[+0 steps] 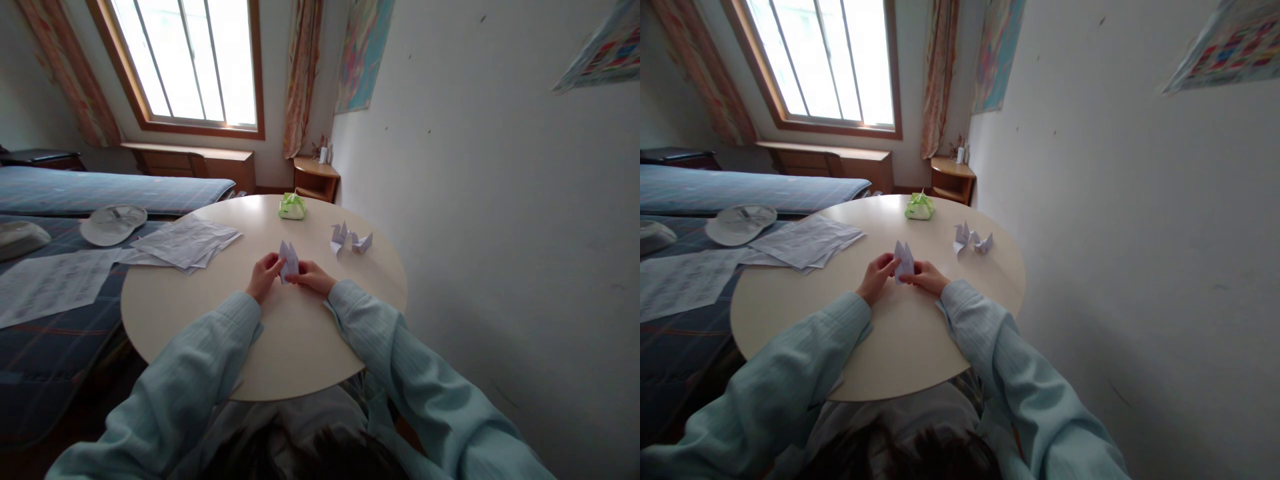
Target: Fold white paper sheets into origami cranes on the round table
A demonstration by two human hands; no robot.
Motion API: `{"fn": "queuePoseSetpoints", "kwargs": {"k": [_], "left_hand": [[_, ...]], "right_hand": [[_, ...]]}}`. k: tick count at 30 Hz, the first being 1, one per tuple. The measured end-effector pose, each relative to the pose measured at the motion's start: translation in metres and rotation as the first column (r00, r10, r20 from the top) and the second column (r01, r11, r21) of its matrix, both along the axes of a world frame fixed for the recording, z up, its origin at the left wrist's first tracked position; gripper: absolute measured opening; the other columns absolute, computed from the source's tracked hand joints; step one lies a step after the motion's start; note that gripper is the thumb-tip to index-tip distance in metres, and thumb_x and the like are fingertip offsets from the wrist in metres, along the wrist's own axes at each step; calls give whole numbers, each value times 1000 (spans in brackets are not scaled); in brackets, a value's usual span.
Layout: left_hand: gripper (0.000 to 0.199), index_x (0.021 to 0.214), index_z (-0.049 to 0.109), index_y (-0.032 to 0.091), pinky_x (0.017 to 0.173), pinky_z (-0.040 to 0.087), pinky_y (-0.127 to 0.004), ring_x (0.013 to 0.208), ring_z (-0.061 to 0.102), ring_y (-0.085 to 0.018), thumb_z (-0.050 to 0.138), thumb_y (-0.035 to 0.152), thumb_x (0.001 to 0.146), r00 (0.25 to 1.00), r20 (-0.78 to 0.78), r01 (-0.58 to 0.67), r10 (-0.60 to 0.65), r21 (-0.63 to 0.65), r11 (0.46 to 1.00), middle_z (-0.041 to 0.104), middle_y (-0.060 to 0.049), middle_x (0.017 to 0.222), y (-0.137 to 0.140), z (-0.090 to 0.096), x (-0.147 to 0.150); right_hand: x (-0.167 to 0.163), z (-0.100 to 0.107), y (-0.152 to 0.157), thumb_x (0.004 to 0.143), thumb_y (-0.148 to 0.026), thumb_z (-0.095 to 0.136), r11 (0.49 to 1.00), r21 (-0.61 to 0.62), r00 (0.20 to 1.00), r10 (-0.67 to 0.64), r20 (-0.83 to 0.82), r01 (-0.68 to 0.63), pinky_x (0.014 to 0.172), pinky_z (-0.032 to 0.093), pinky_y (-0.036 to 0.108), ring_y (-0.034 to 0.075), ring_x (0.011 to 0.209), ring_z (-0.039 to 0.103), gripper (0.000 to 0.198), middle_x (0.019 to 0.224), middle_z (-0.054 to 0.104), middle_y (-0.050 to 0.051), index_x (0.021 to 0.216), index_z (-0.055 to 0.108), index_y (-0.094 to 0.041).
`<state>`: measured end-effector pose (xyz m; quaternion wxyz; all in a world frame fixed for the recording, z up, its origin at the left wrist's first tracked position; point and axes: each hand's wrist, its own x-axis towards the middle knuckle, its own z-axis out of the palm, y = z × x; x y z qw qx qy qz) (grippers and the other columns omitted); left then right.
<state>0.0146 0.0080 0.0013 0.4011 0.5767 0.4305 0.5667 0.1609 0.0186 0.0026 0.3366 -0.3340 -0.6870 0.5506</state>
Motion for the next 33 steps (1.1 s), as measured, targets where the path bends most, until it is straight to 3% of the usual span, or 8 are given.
{"fn": "queuePoseSetpoints", "kwargs": {"k": [18,25,33], "left_hand": [[28,70,56,15,50,39,-22,53,51,-10,61,42,62,999,-49,-9,12,52,999,56,1,61,4,-5,-1],[26,62,56,16,53,40,-23,53,50,-10,62,41,60,989,-109,-90,98,74,993,56,2,56,6,-6,-3],[35,70,59,14,53,39,-23,53,50,-10,61,47,59,992,-121,39,-41,-24,999,58,1,59,3,-3,-2]], "right_hand": [[-1,-2,5,58,-53,59,990,49,991,-126,-53,129,50,32,21,7,52,42,43,60,50,-2,74,52,-13],[4,-9,13,60,-51,57,935,239,963,-269,2,261,55,32,21,9,58,42,39,58,48,-3,60,55,-12],[6,-8,13,61,-50,57,892,312,937,-349,18,327,53,31,21,9,56,42,38,53,47,-3,55,55,-13]]}}
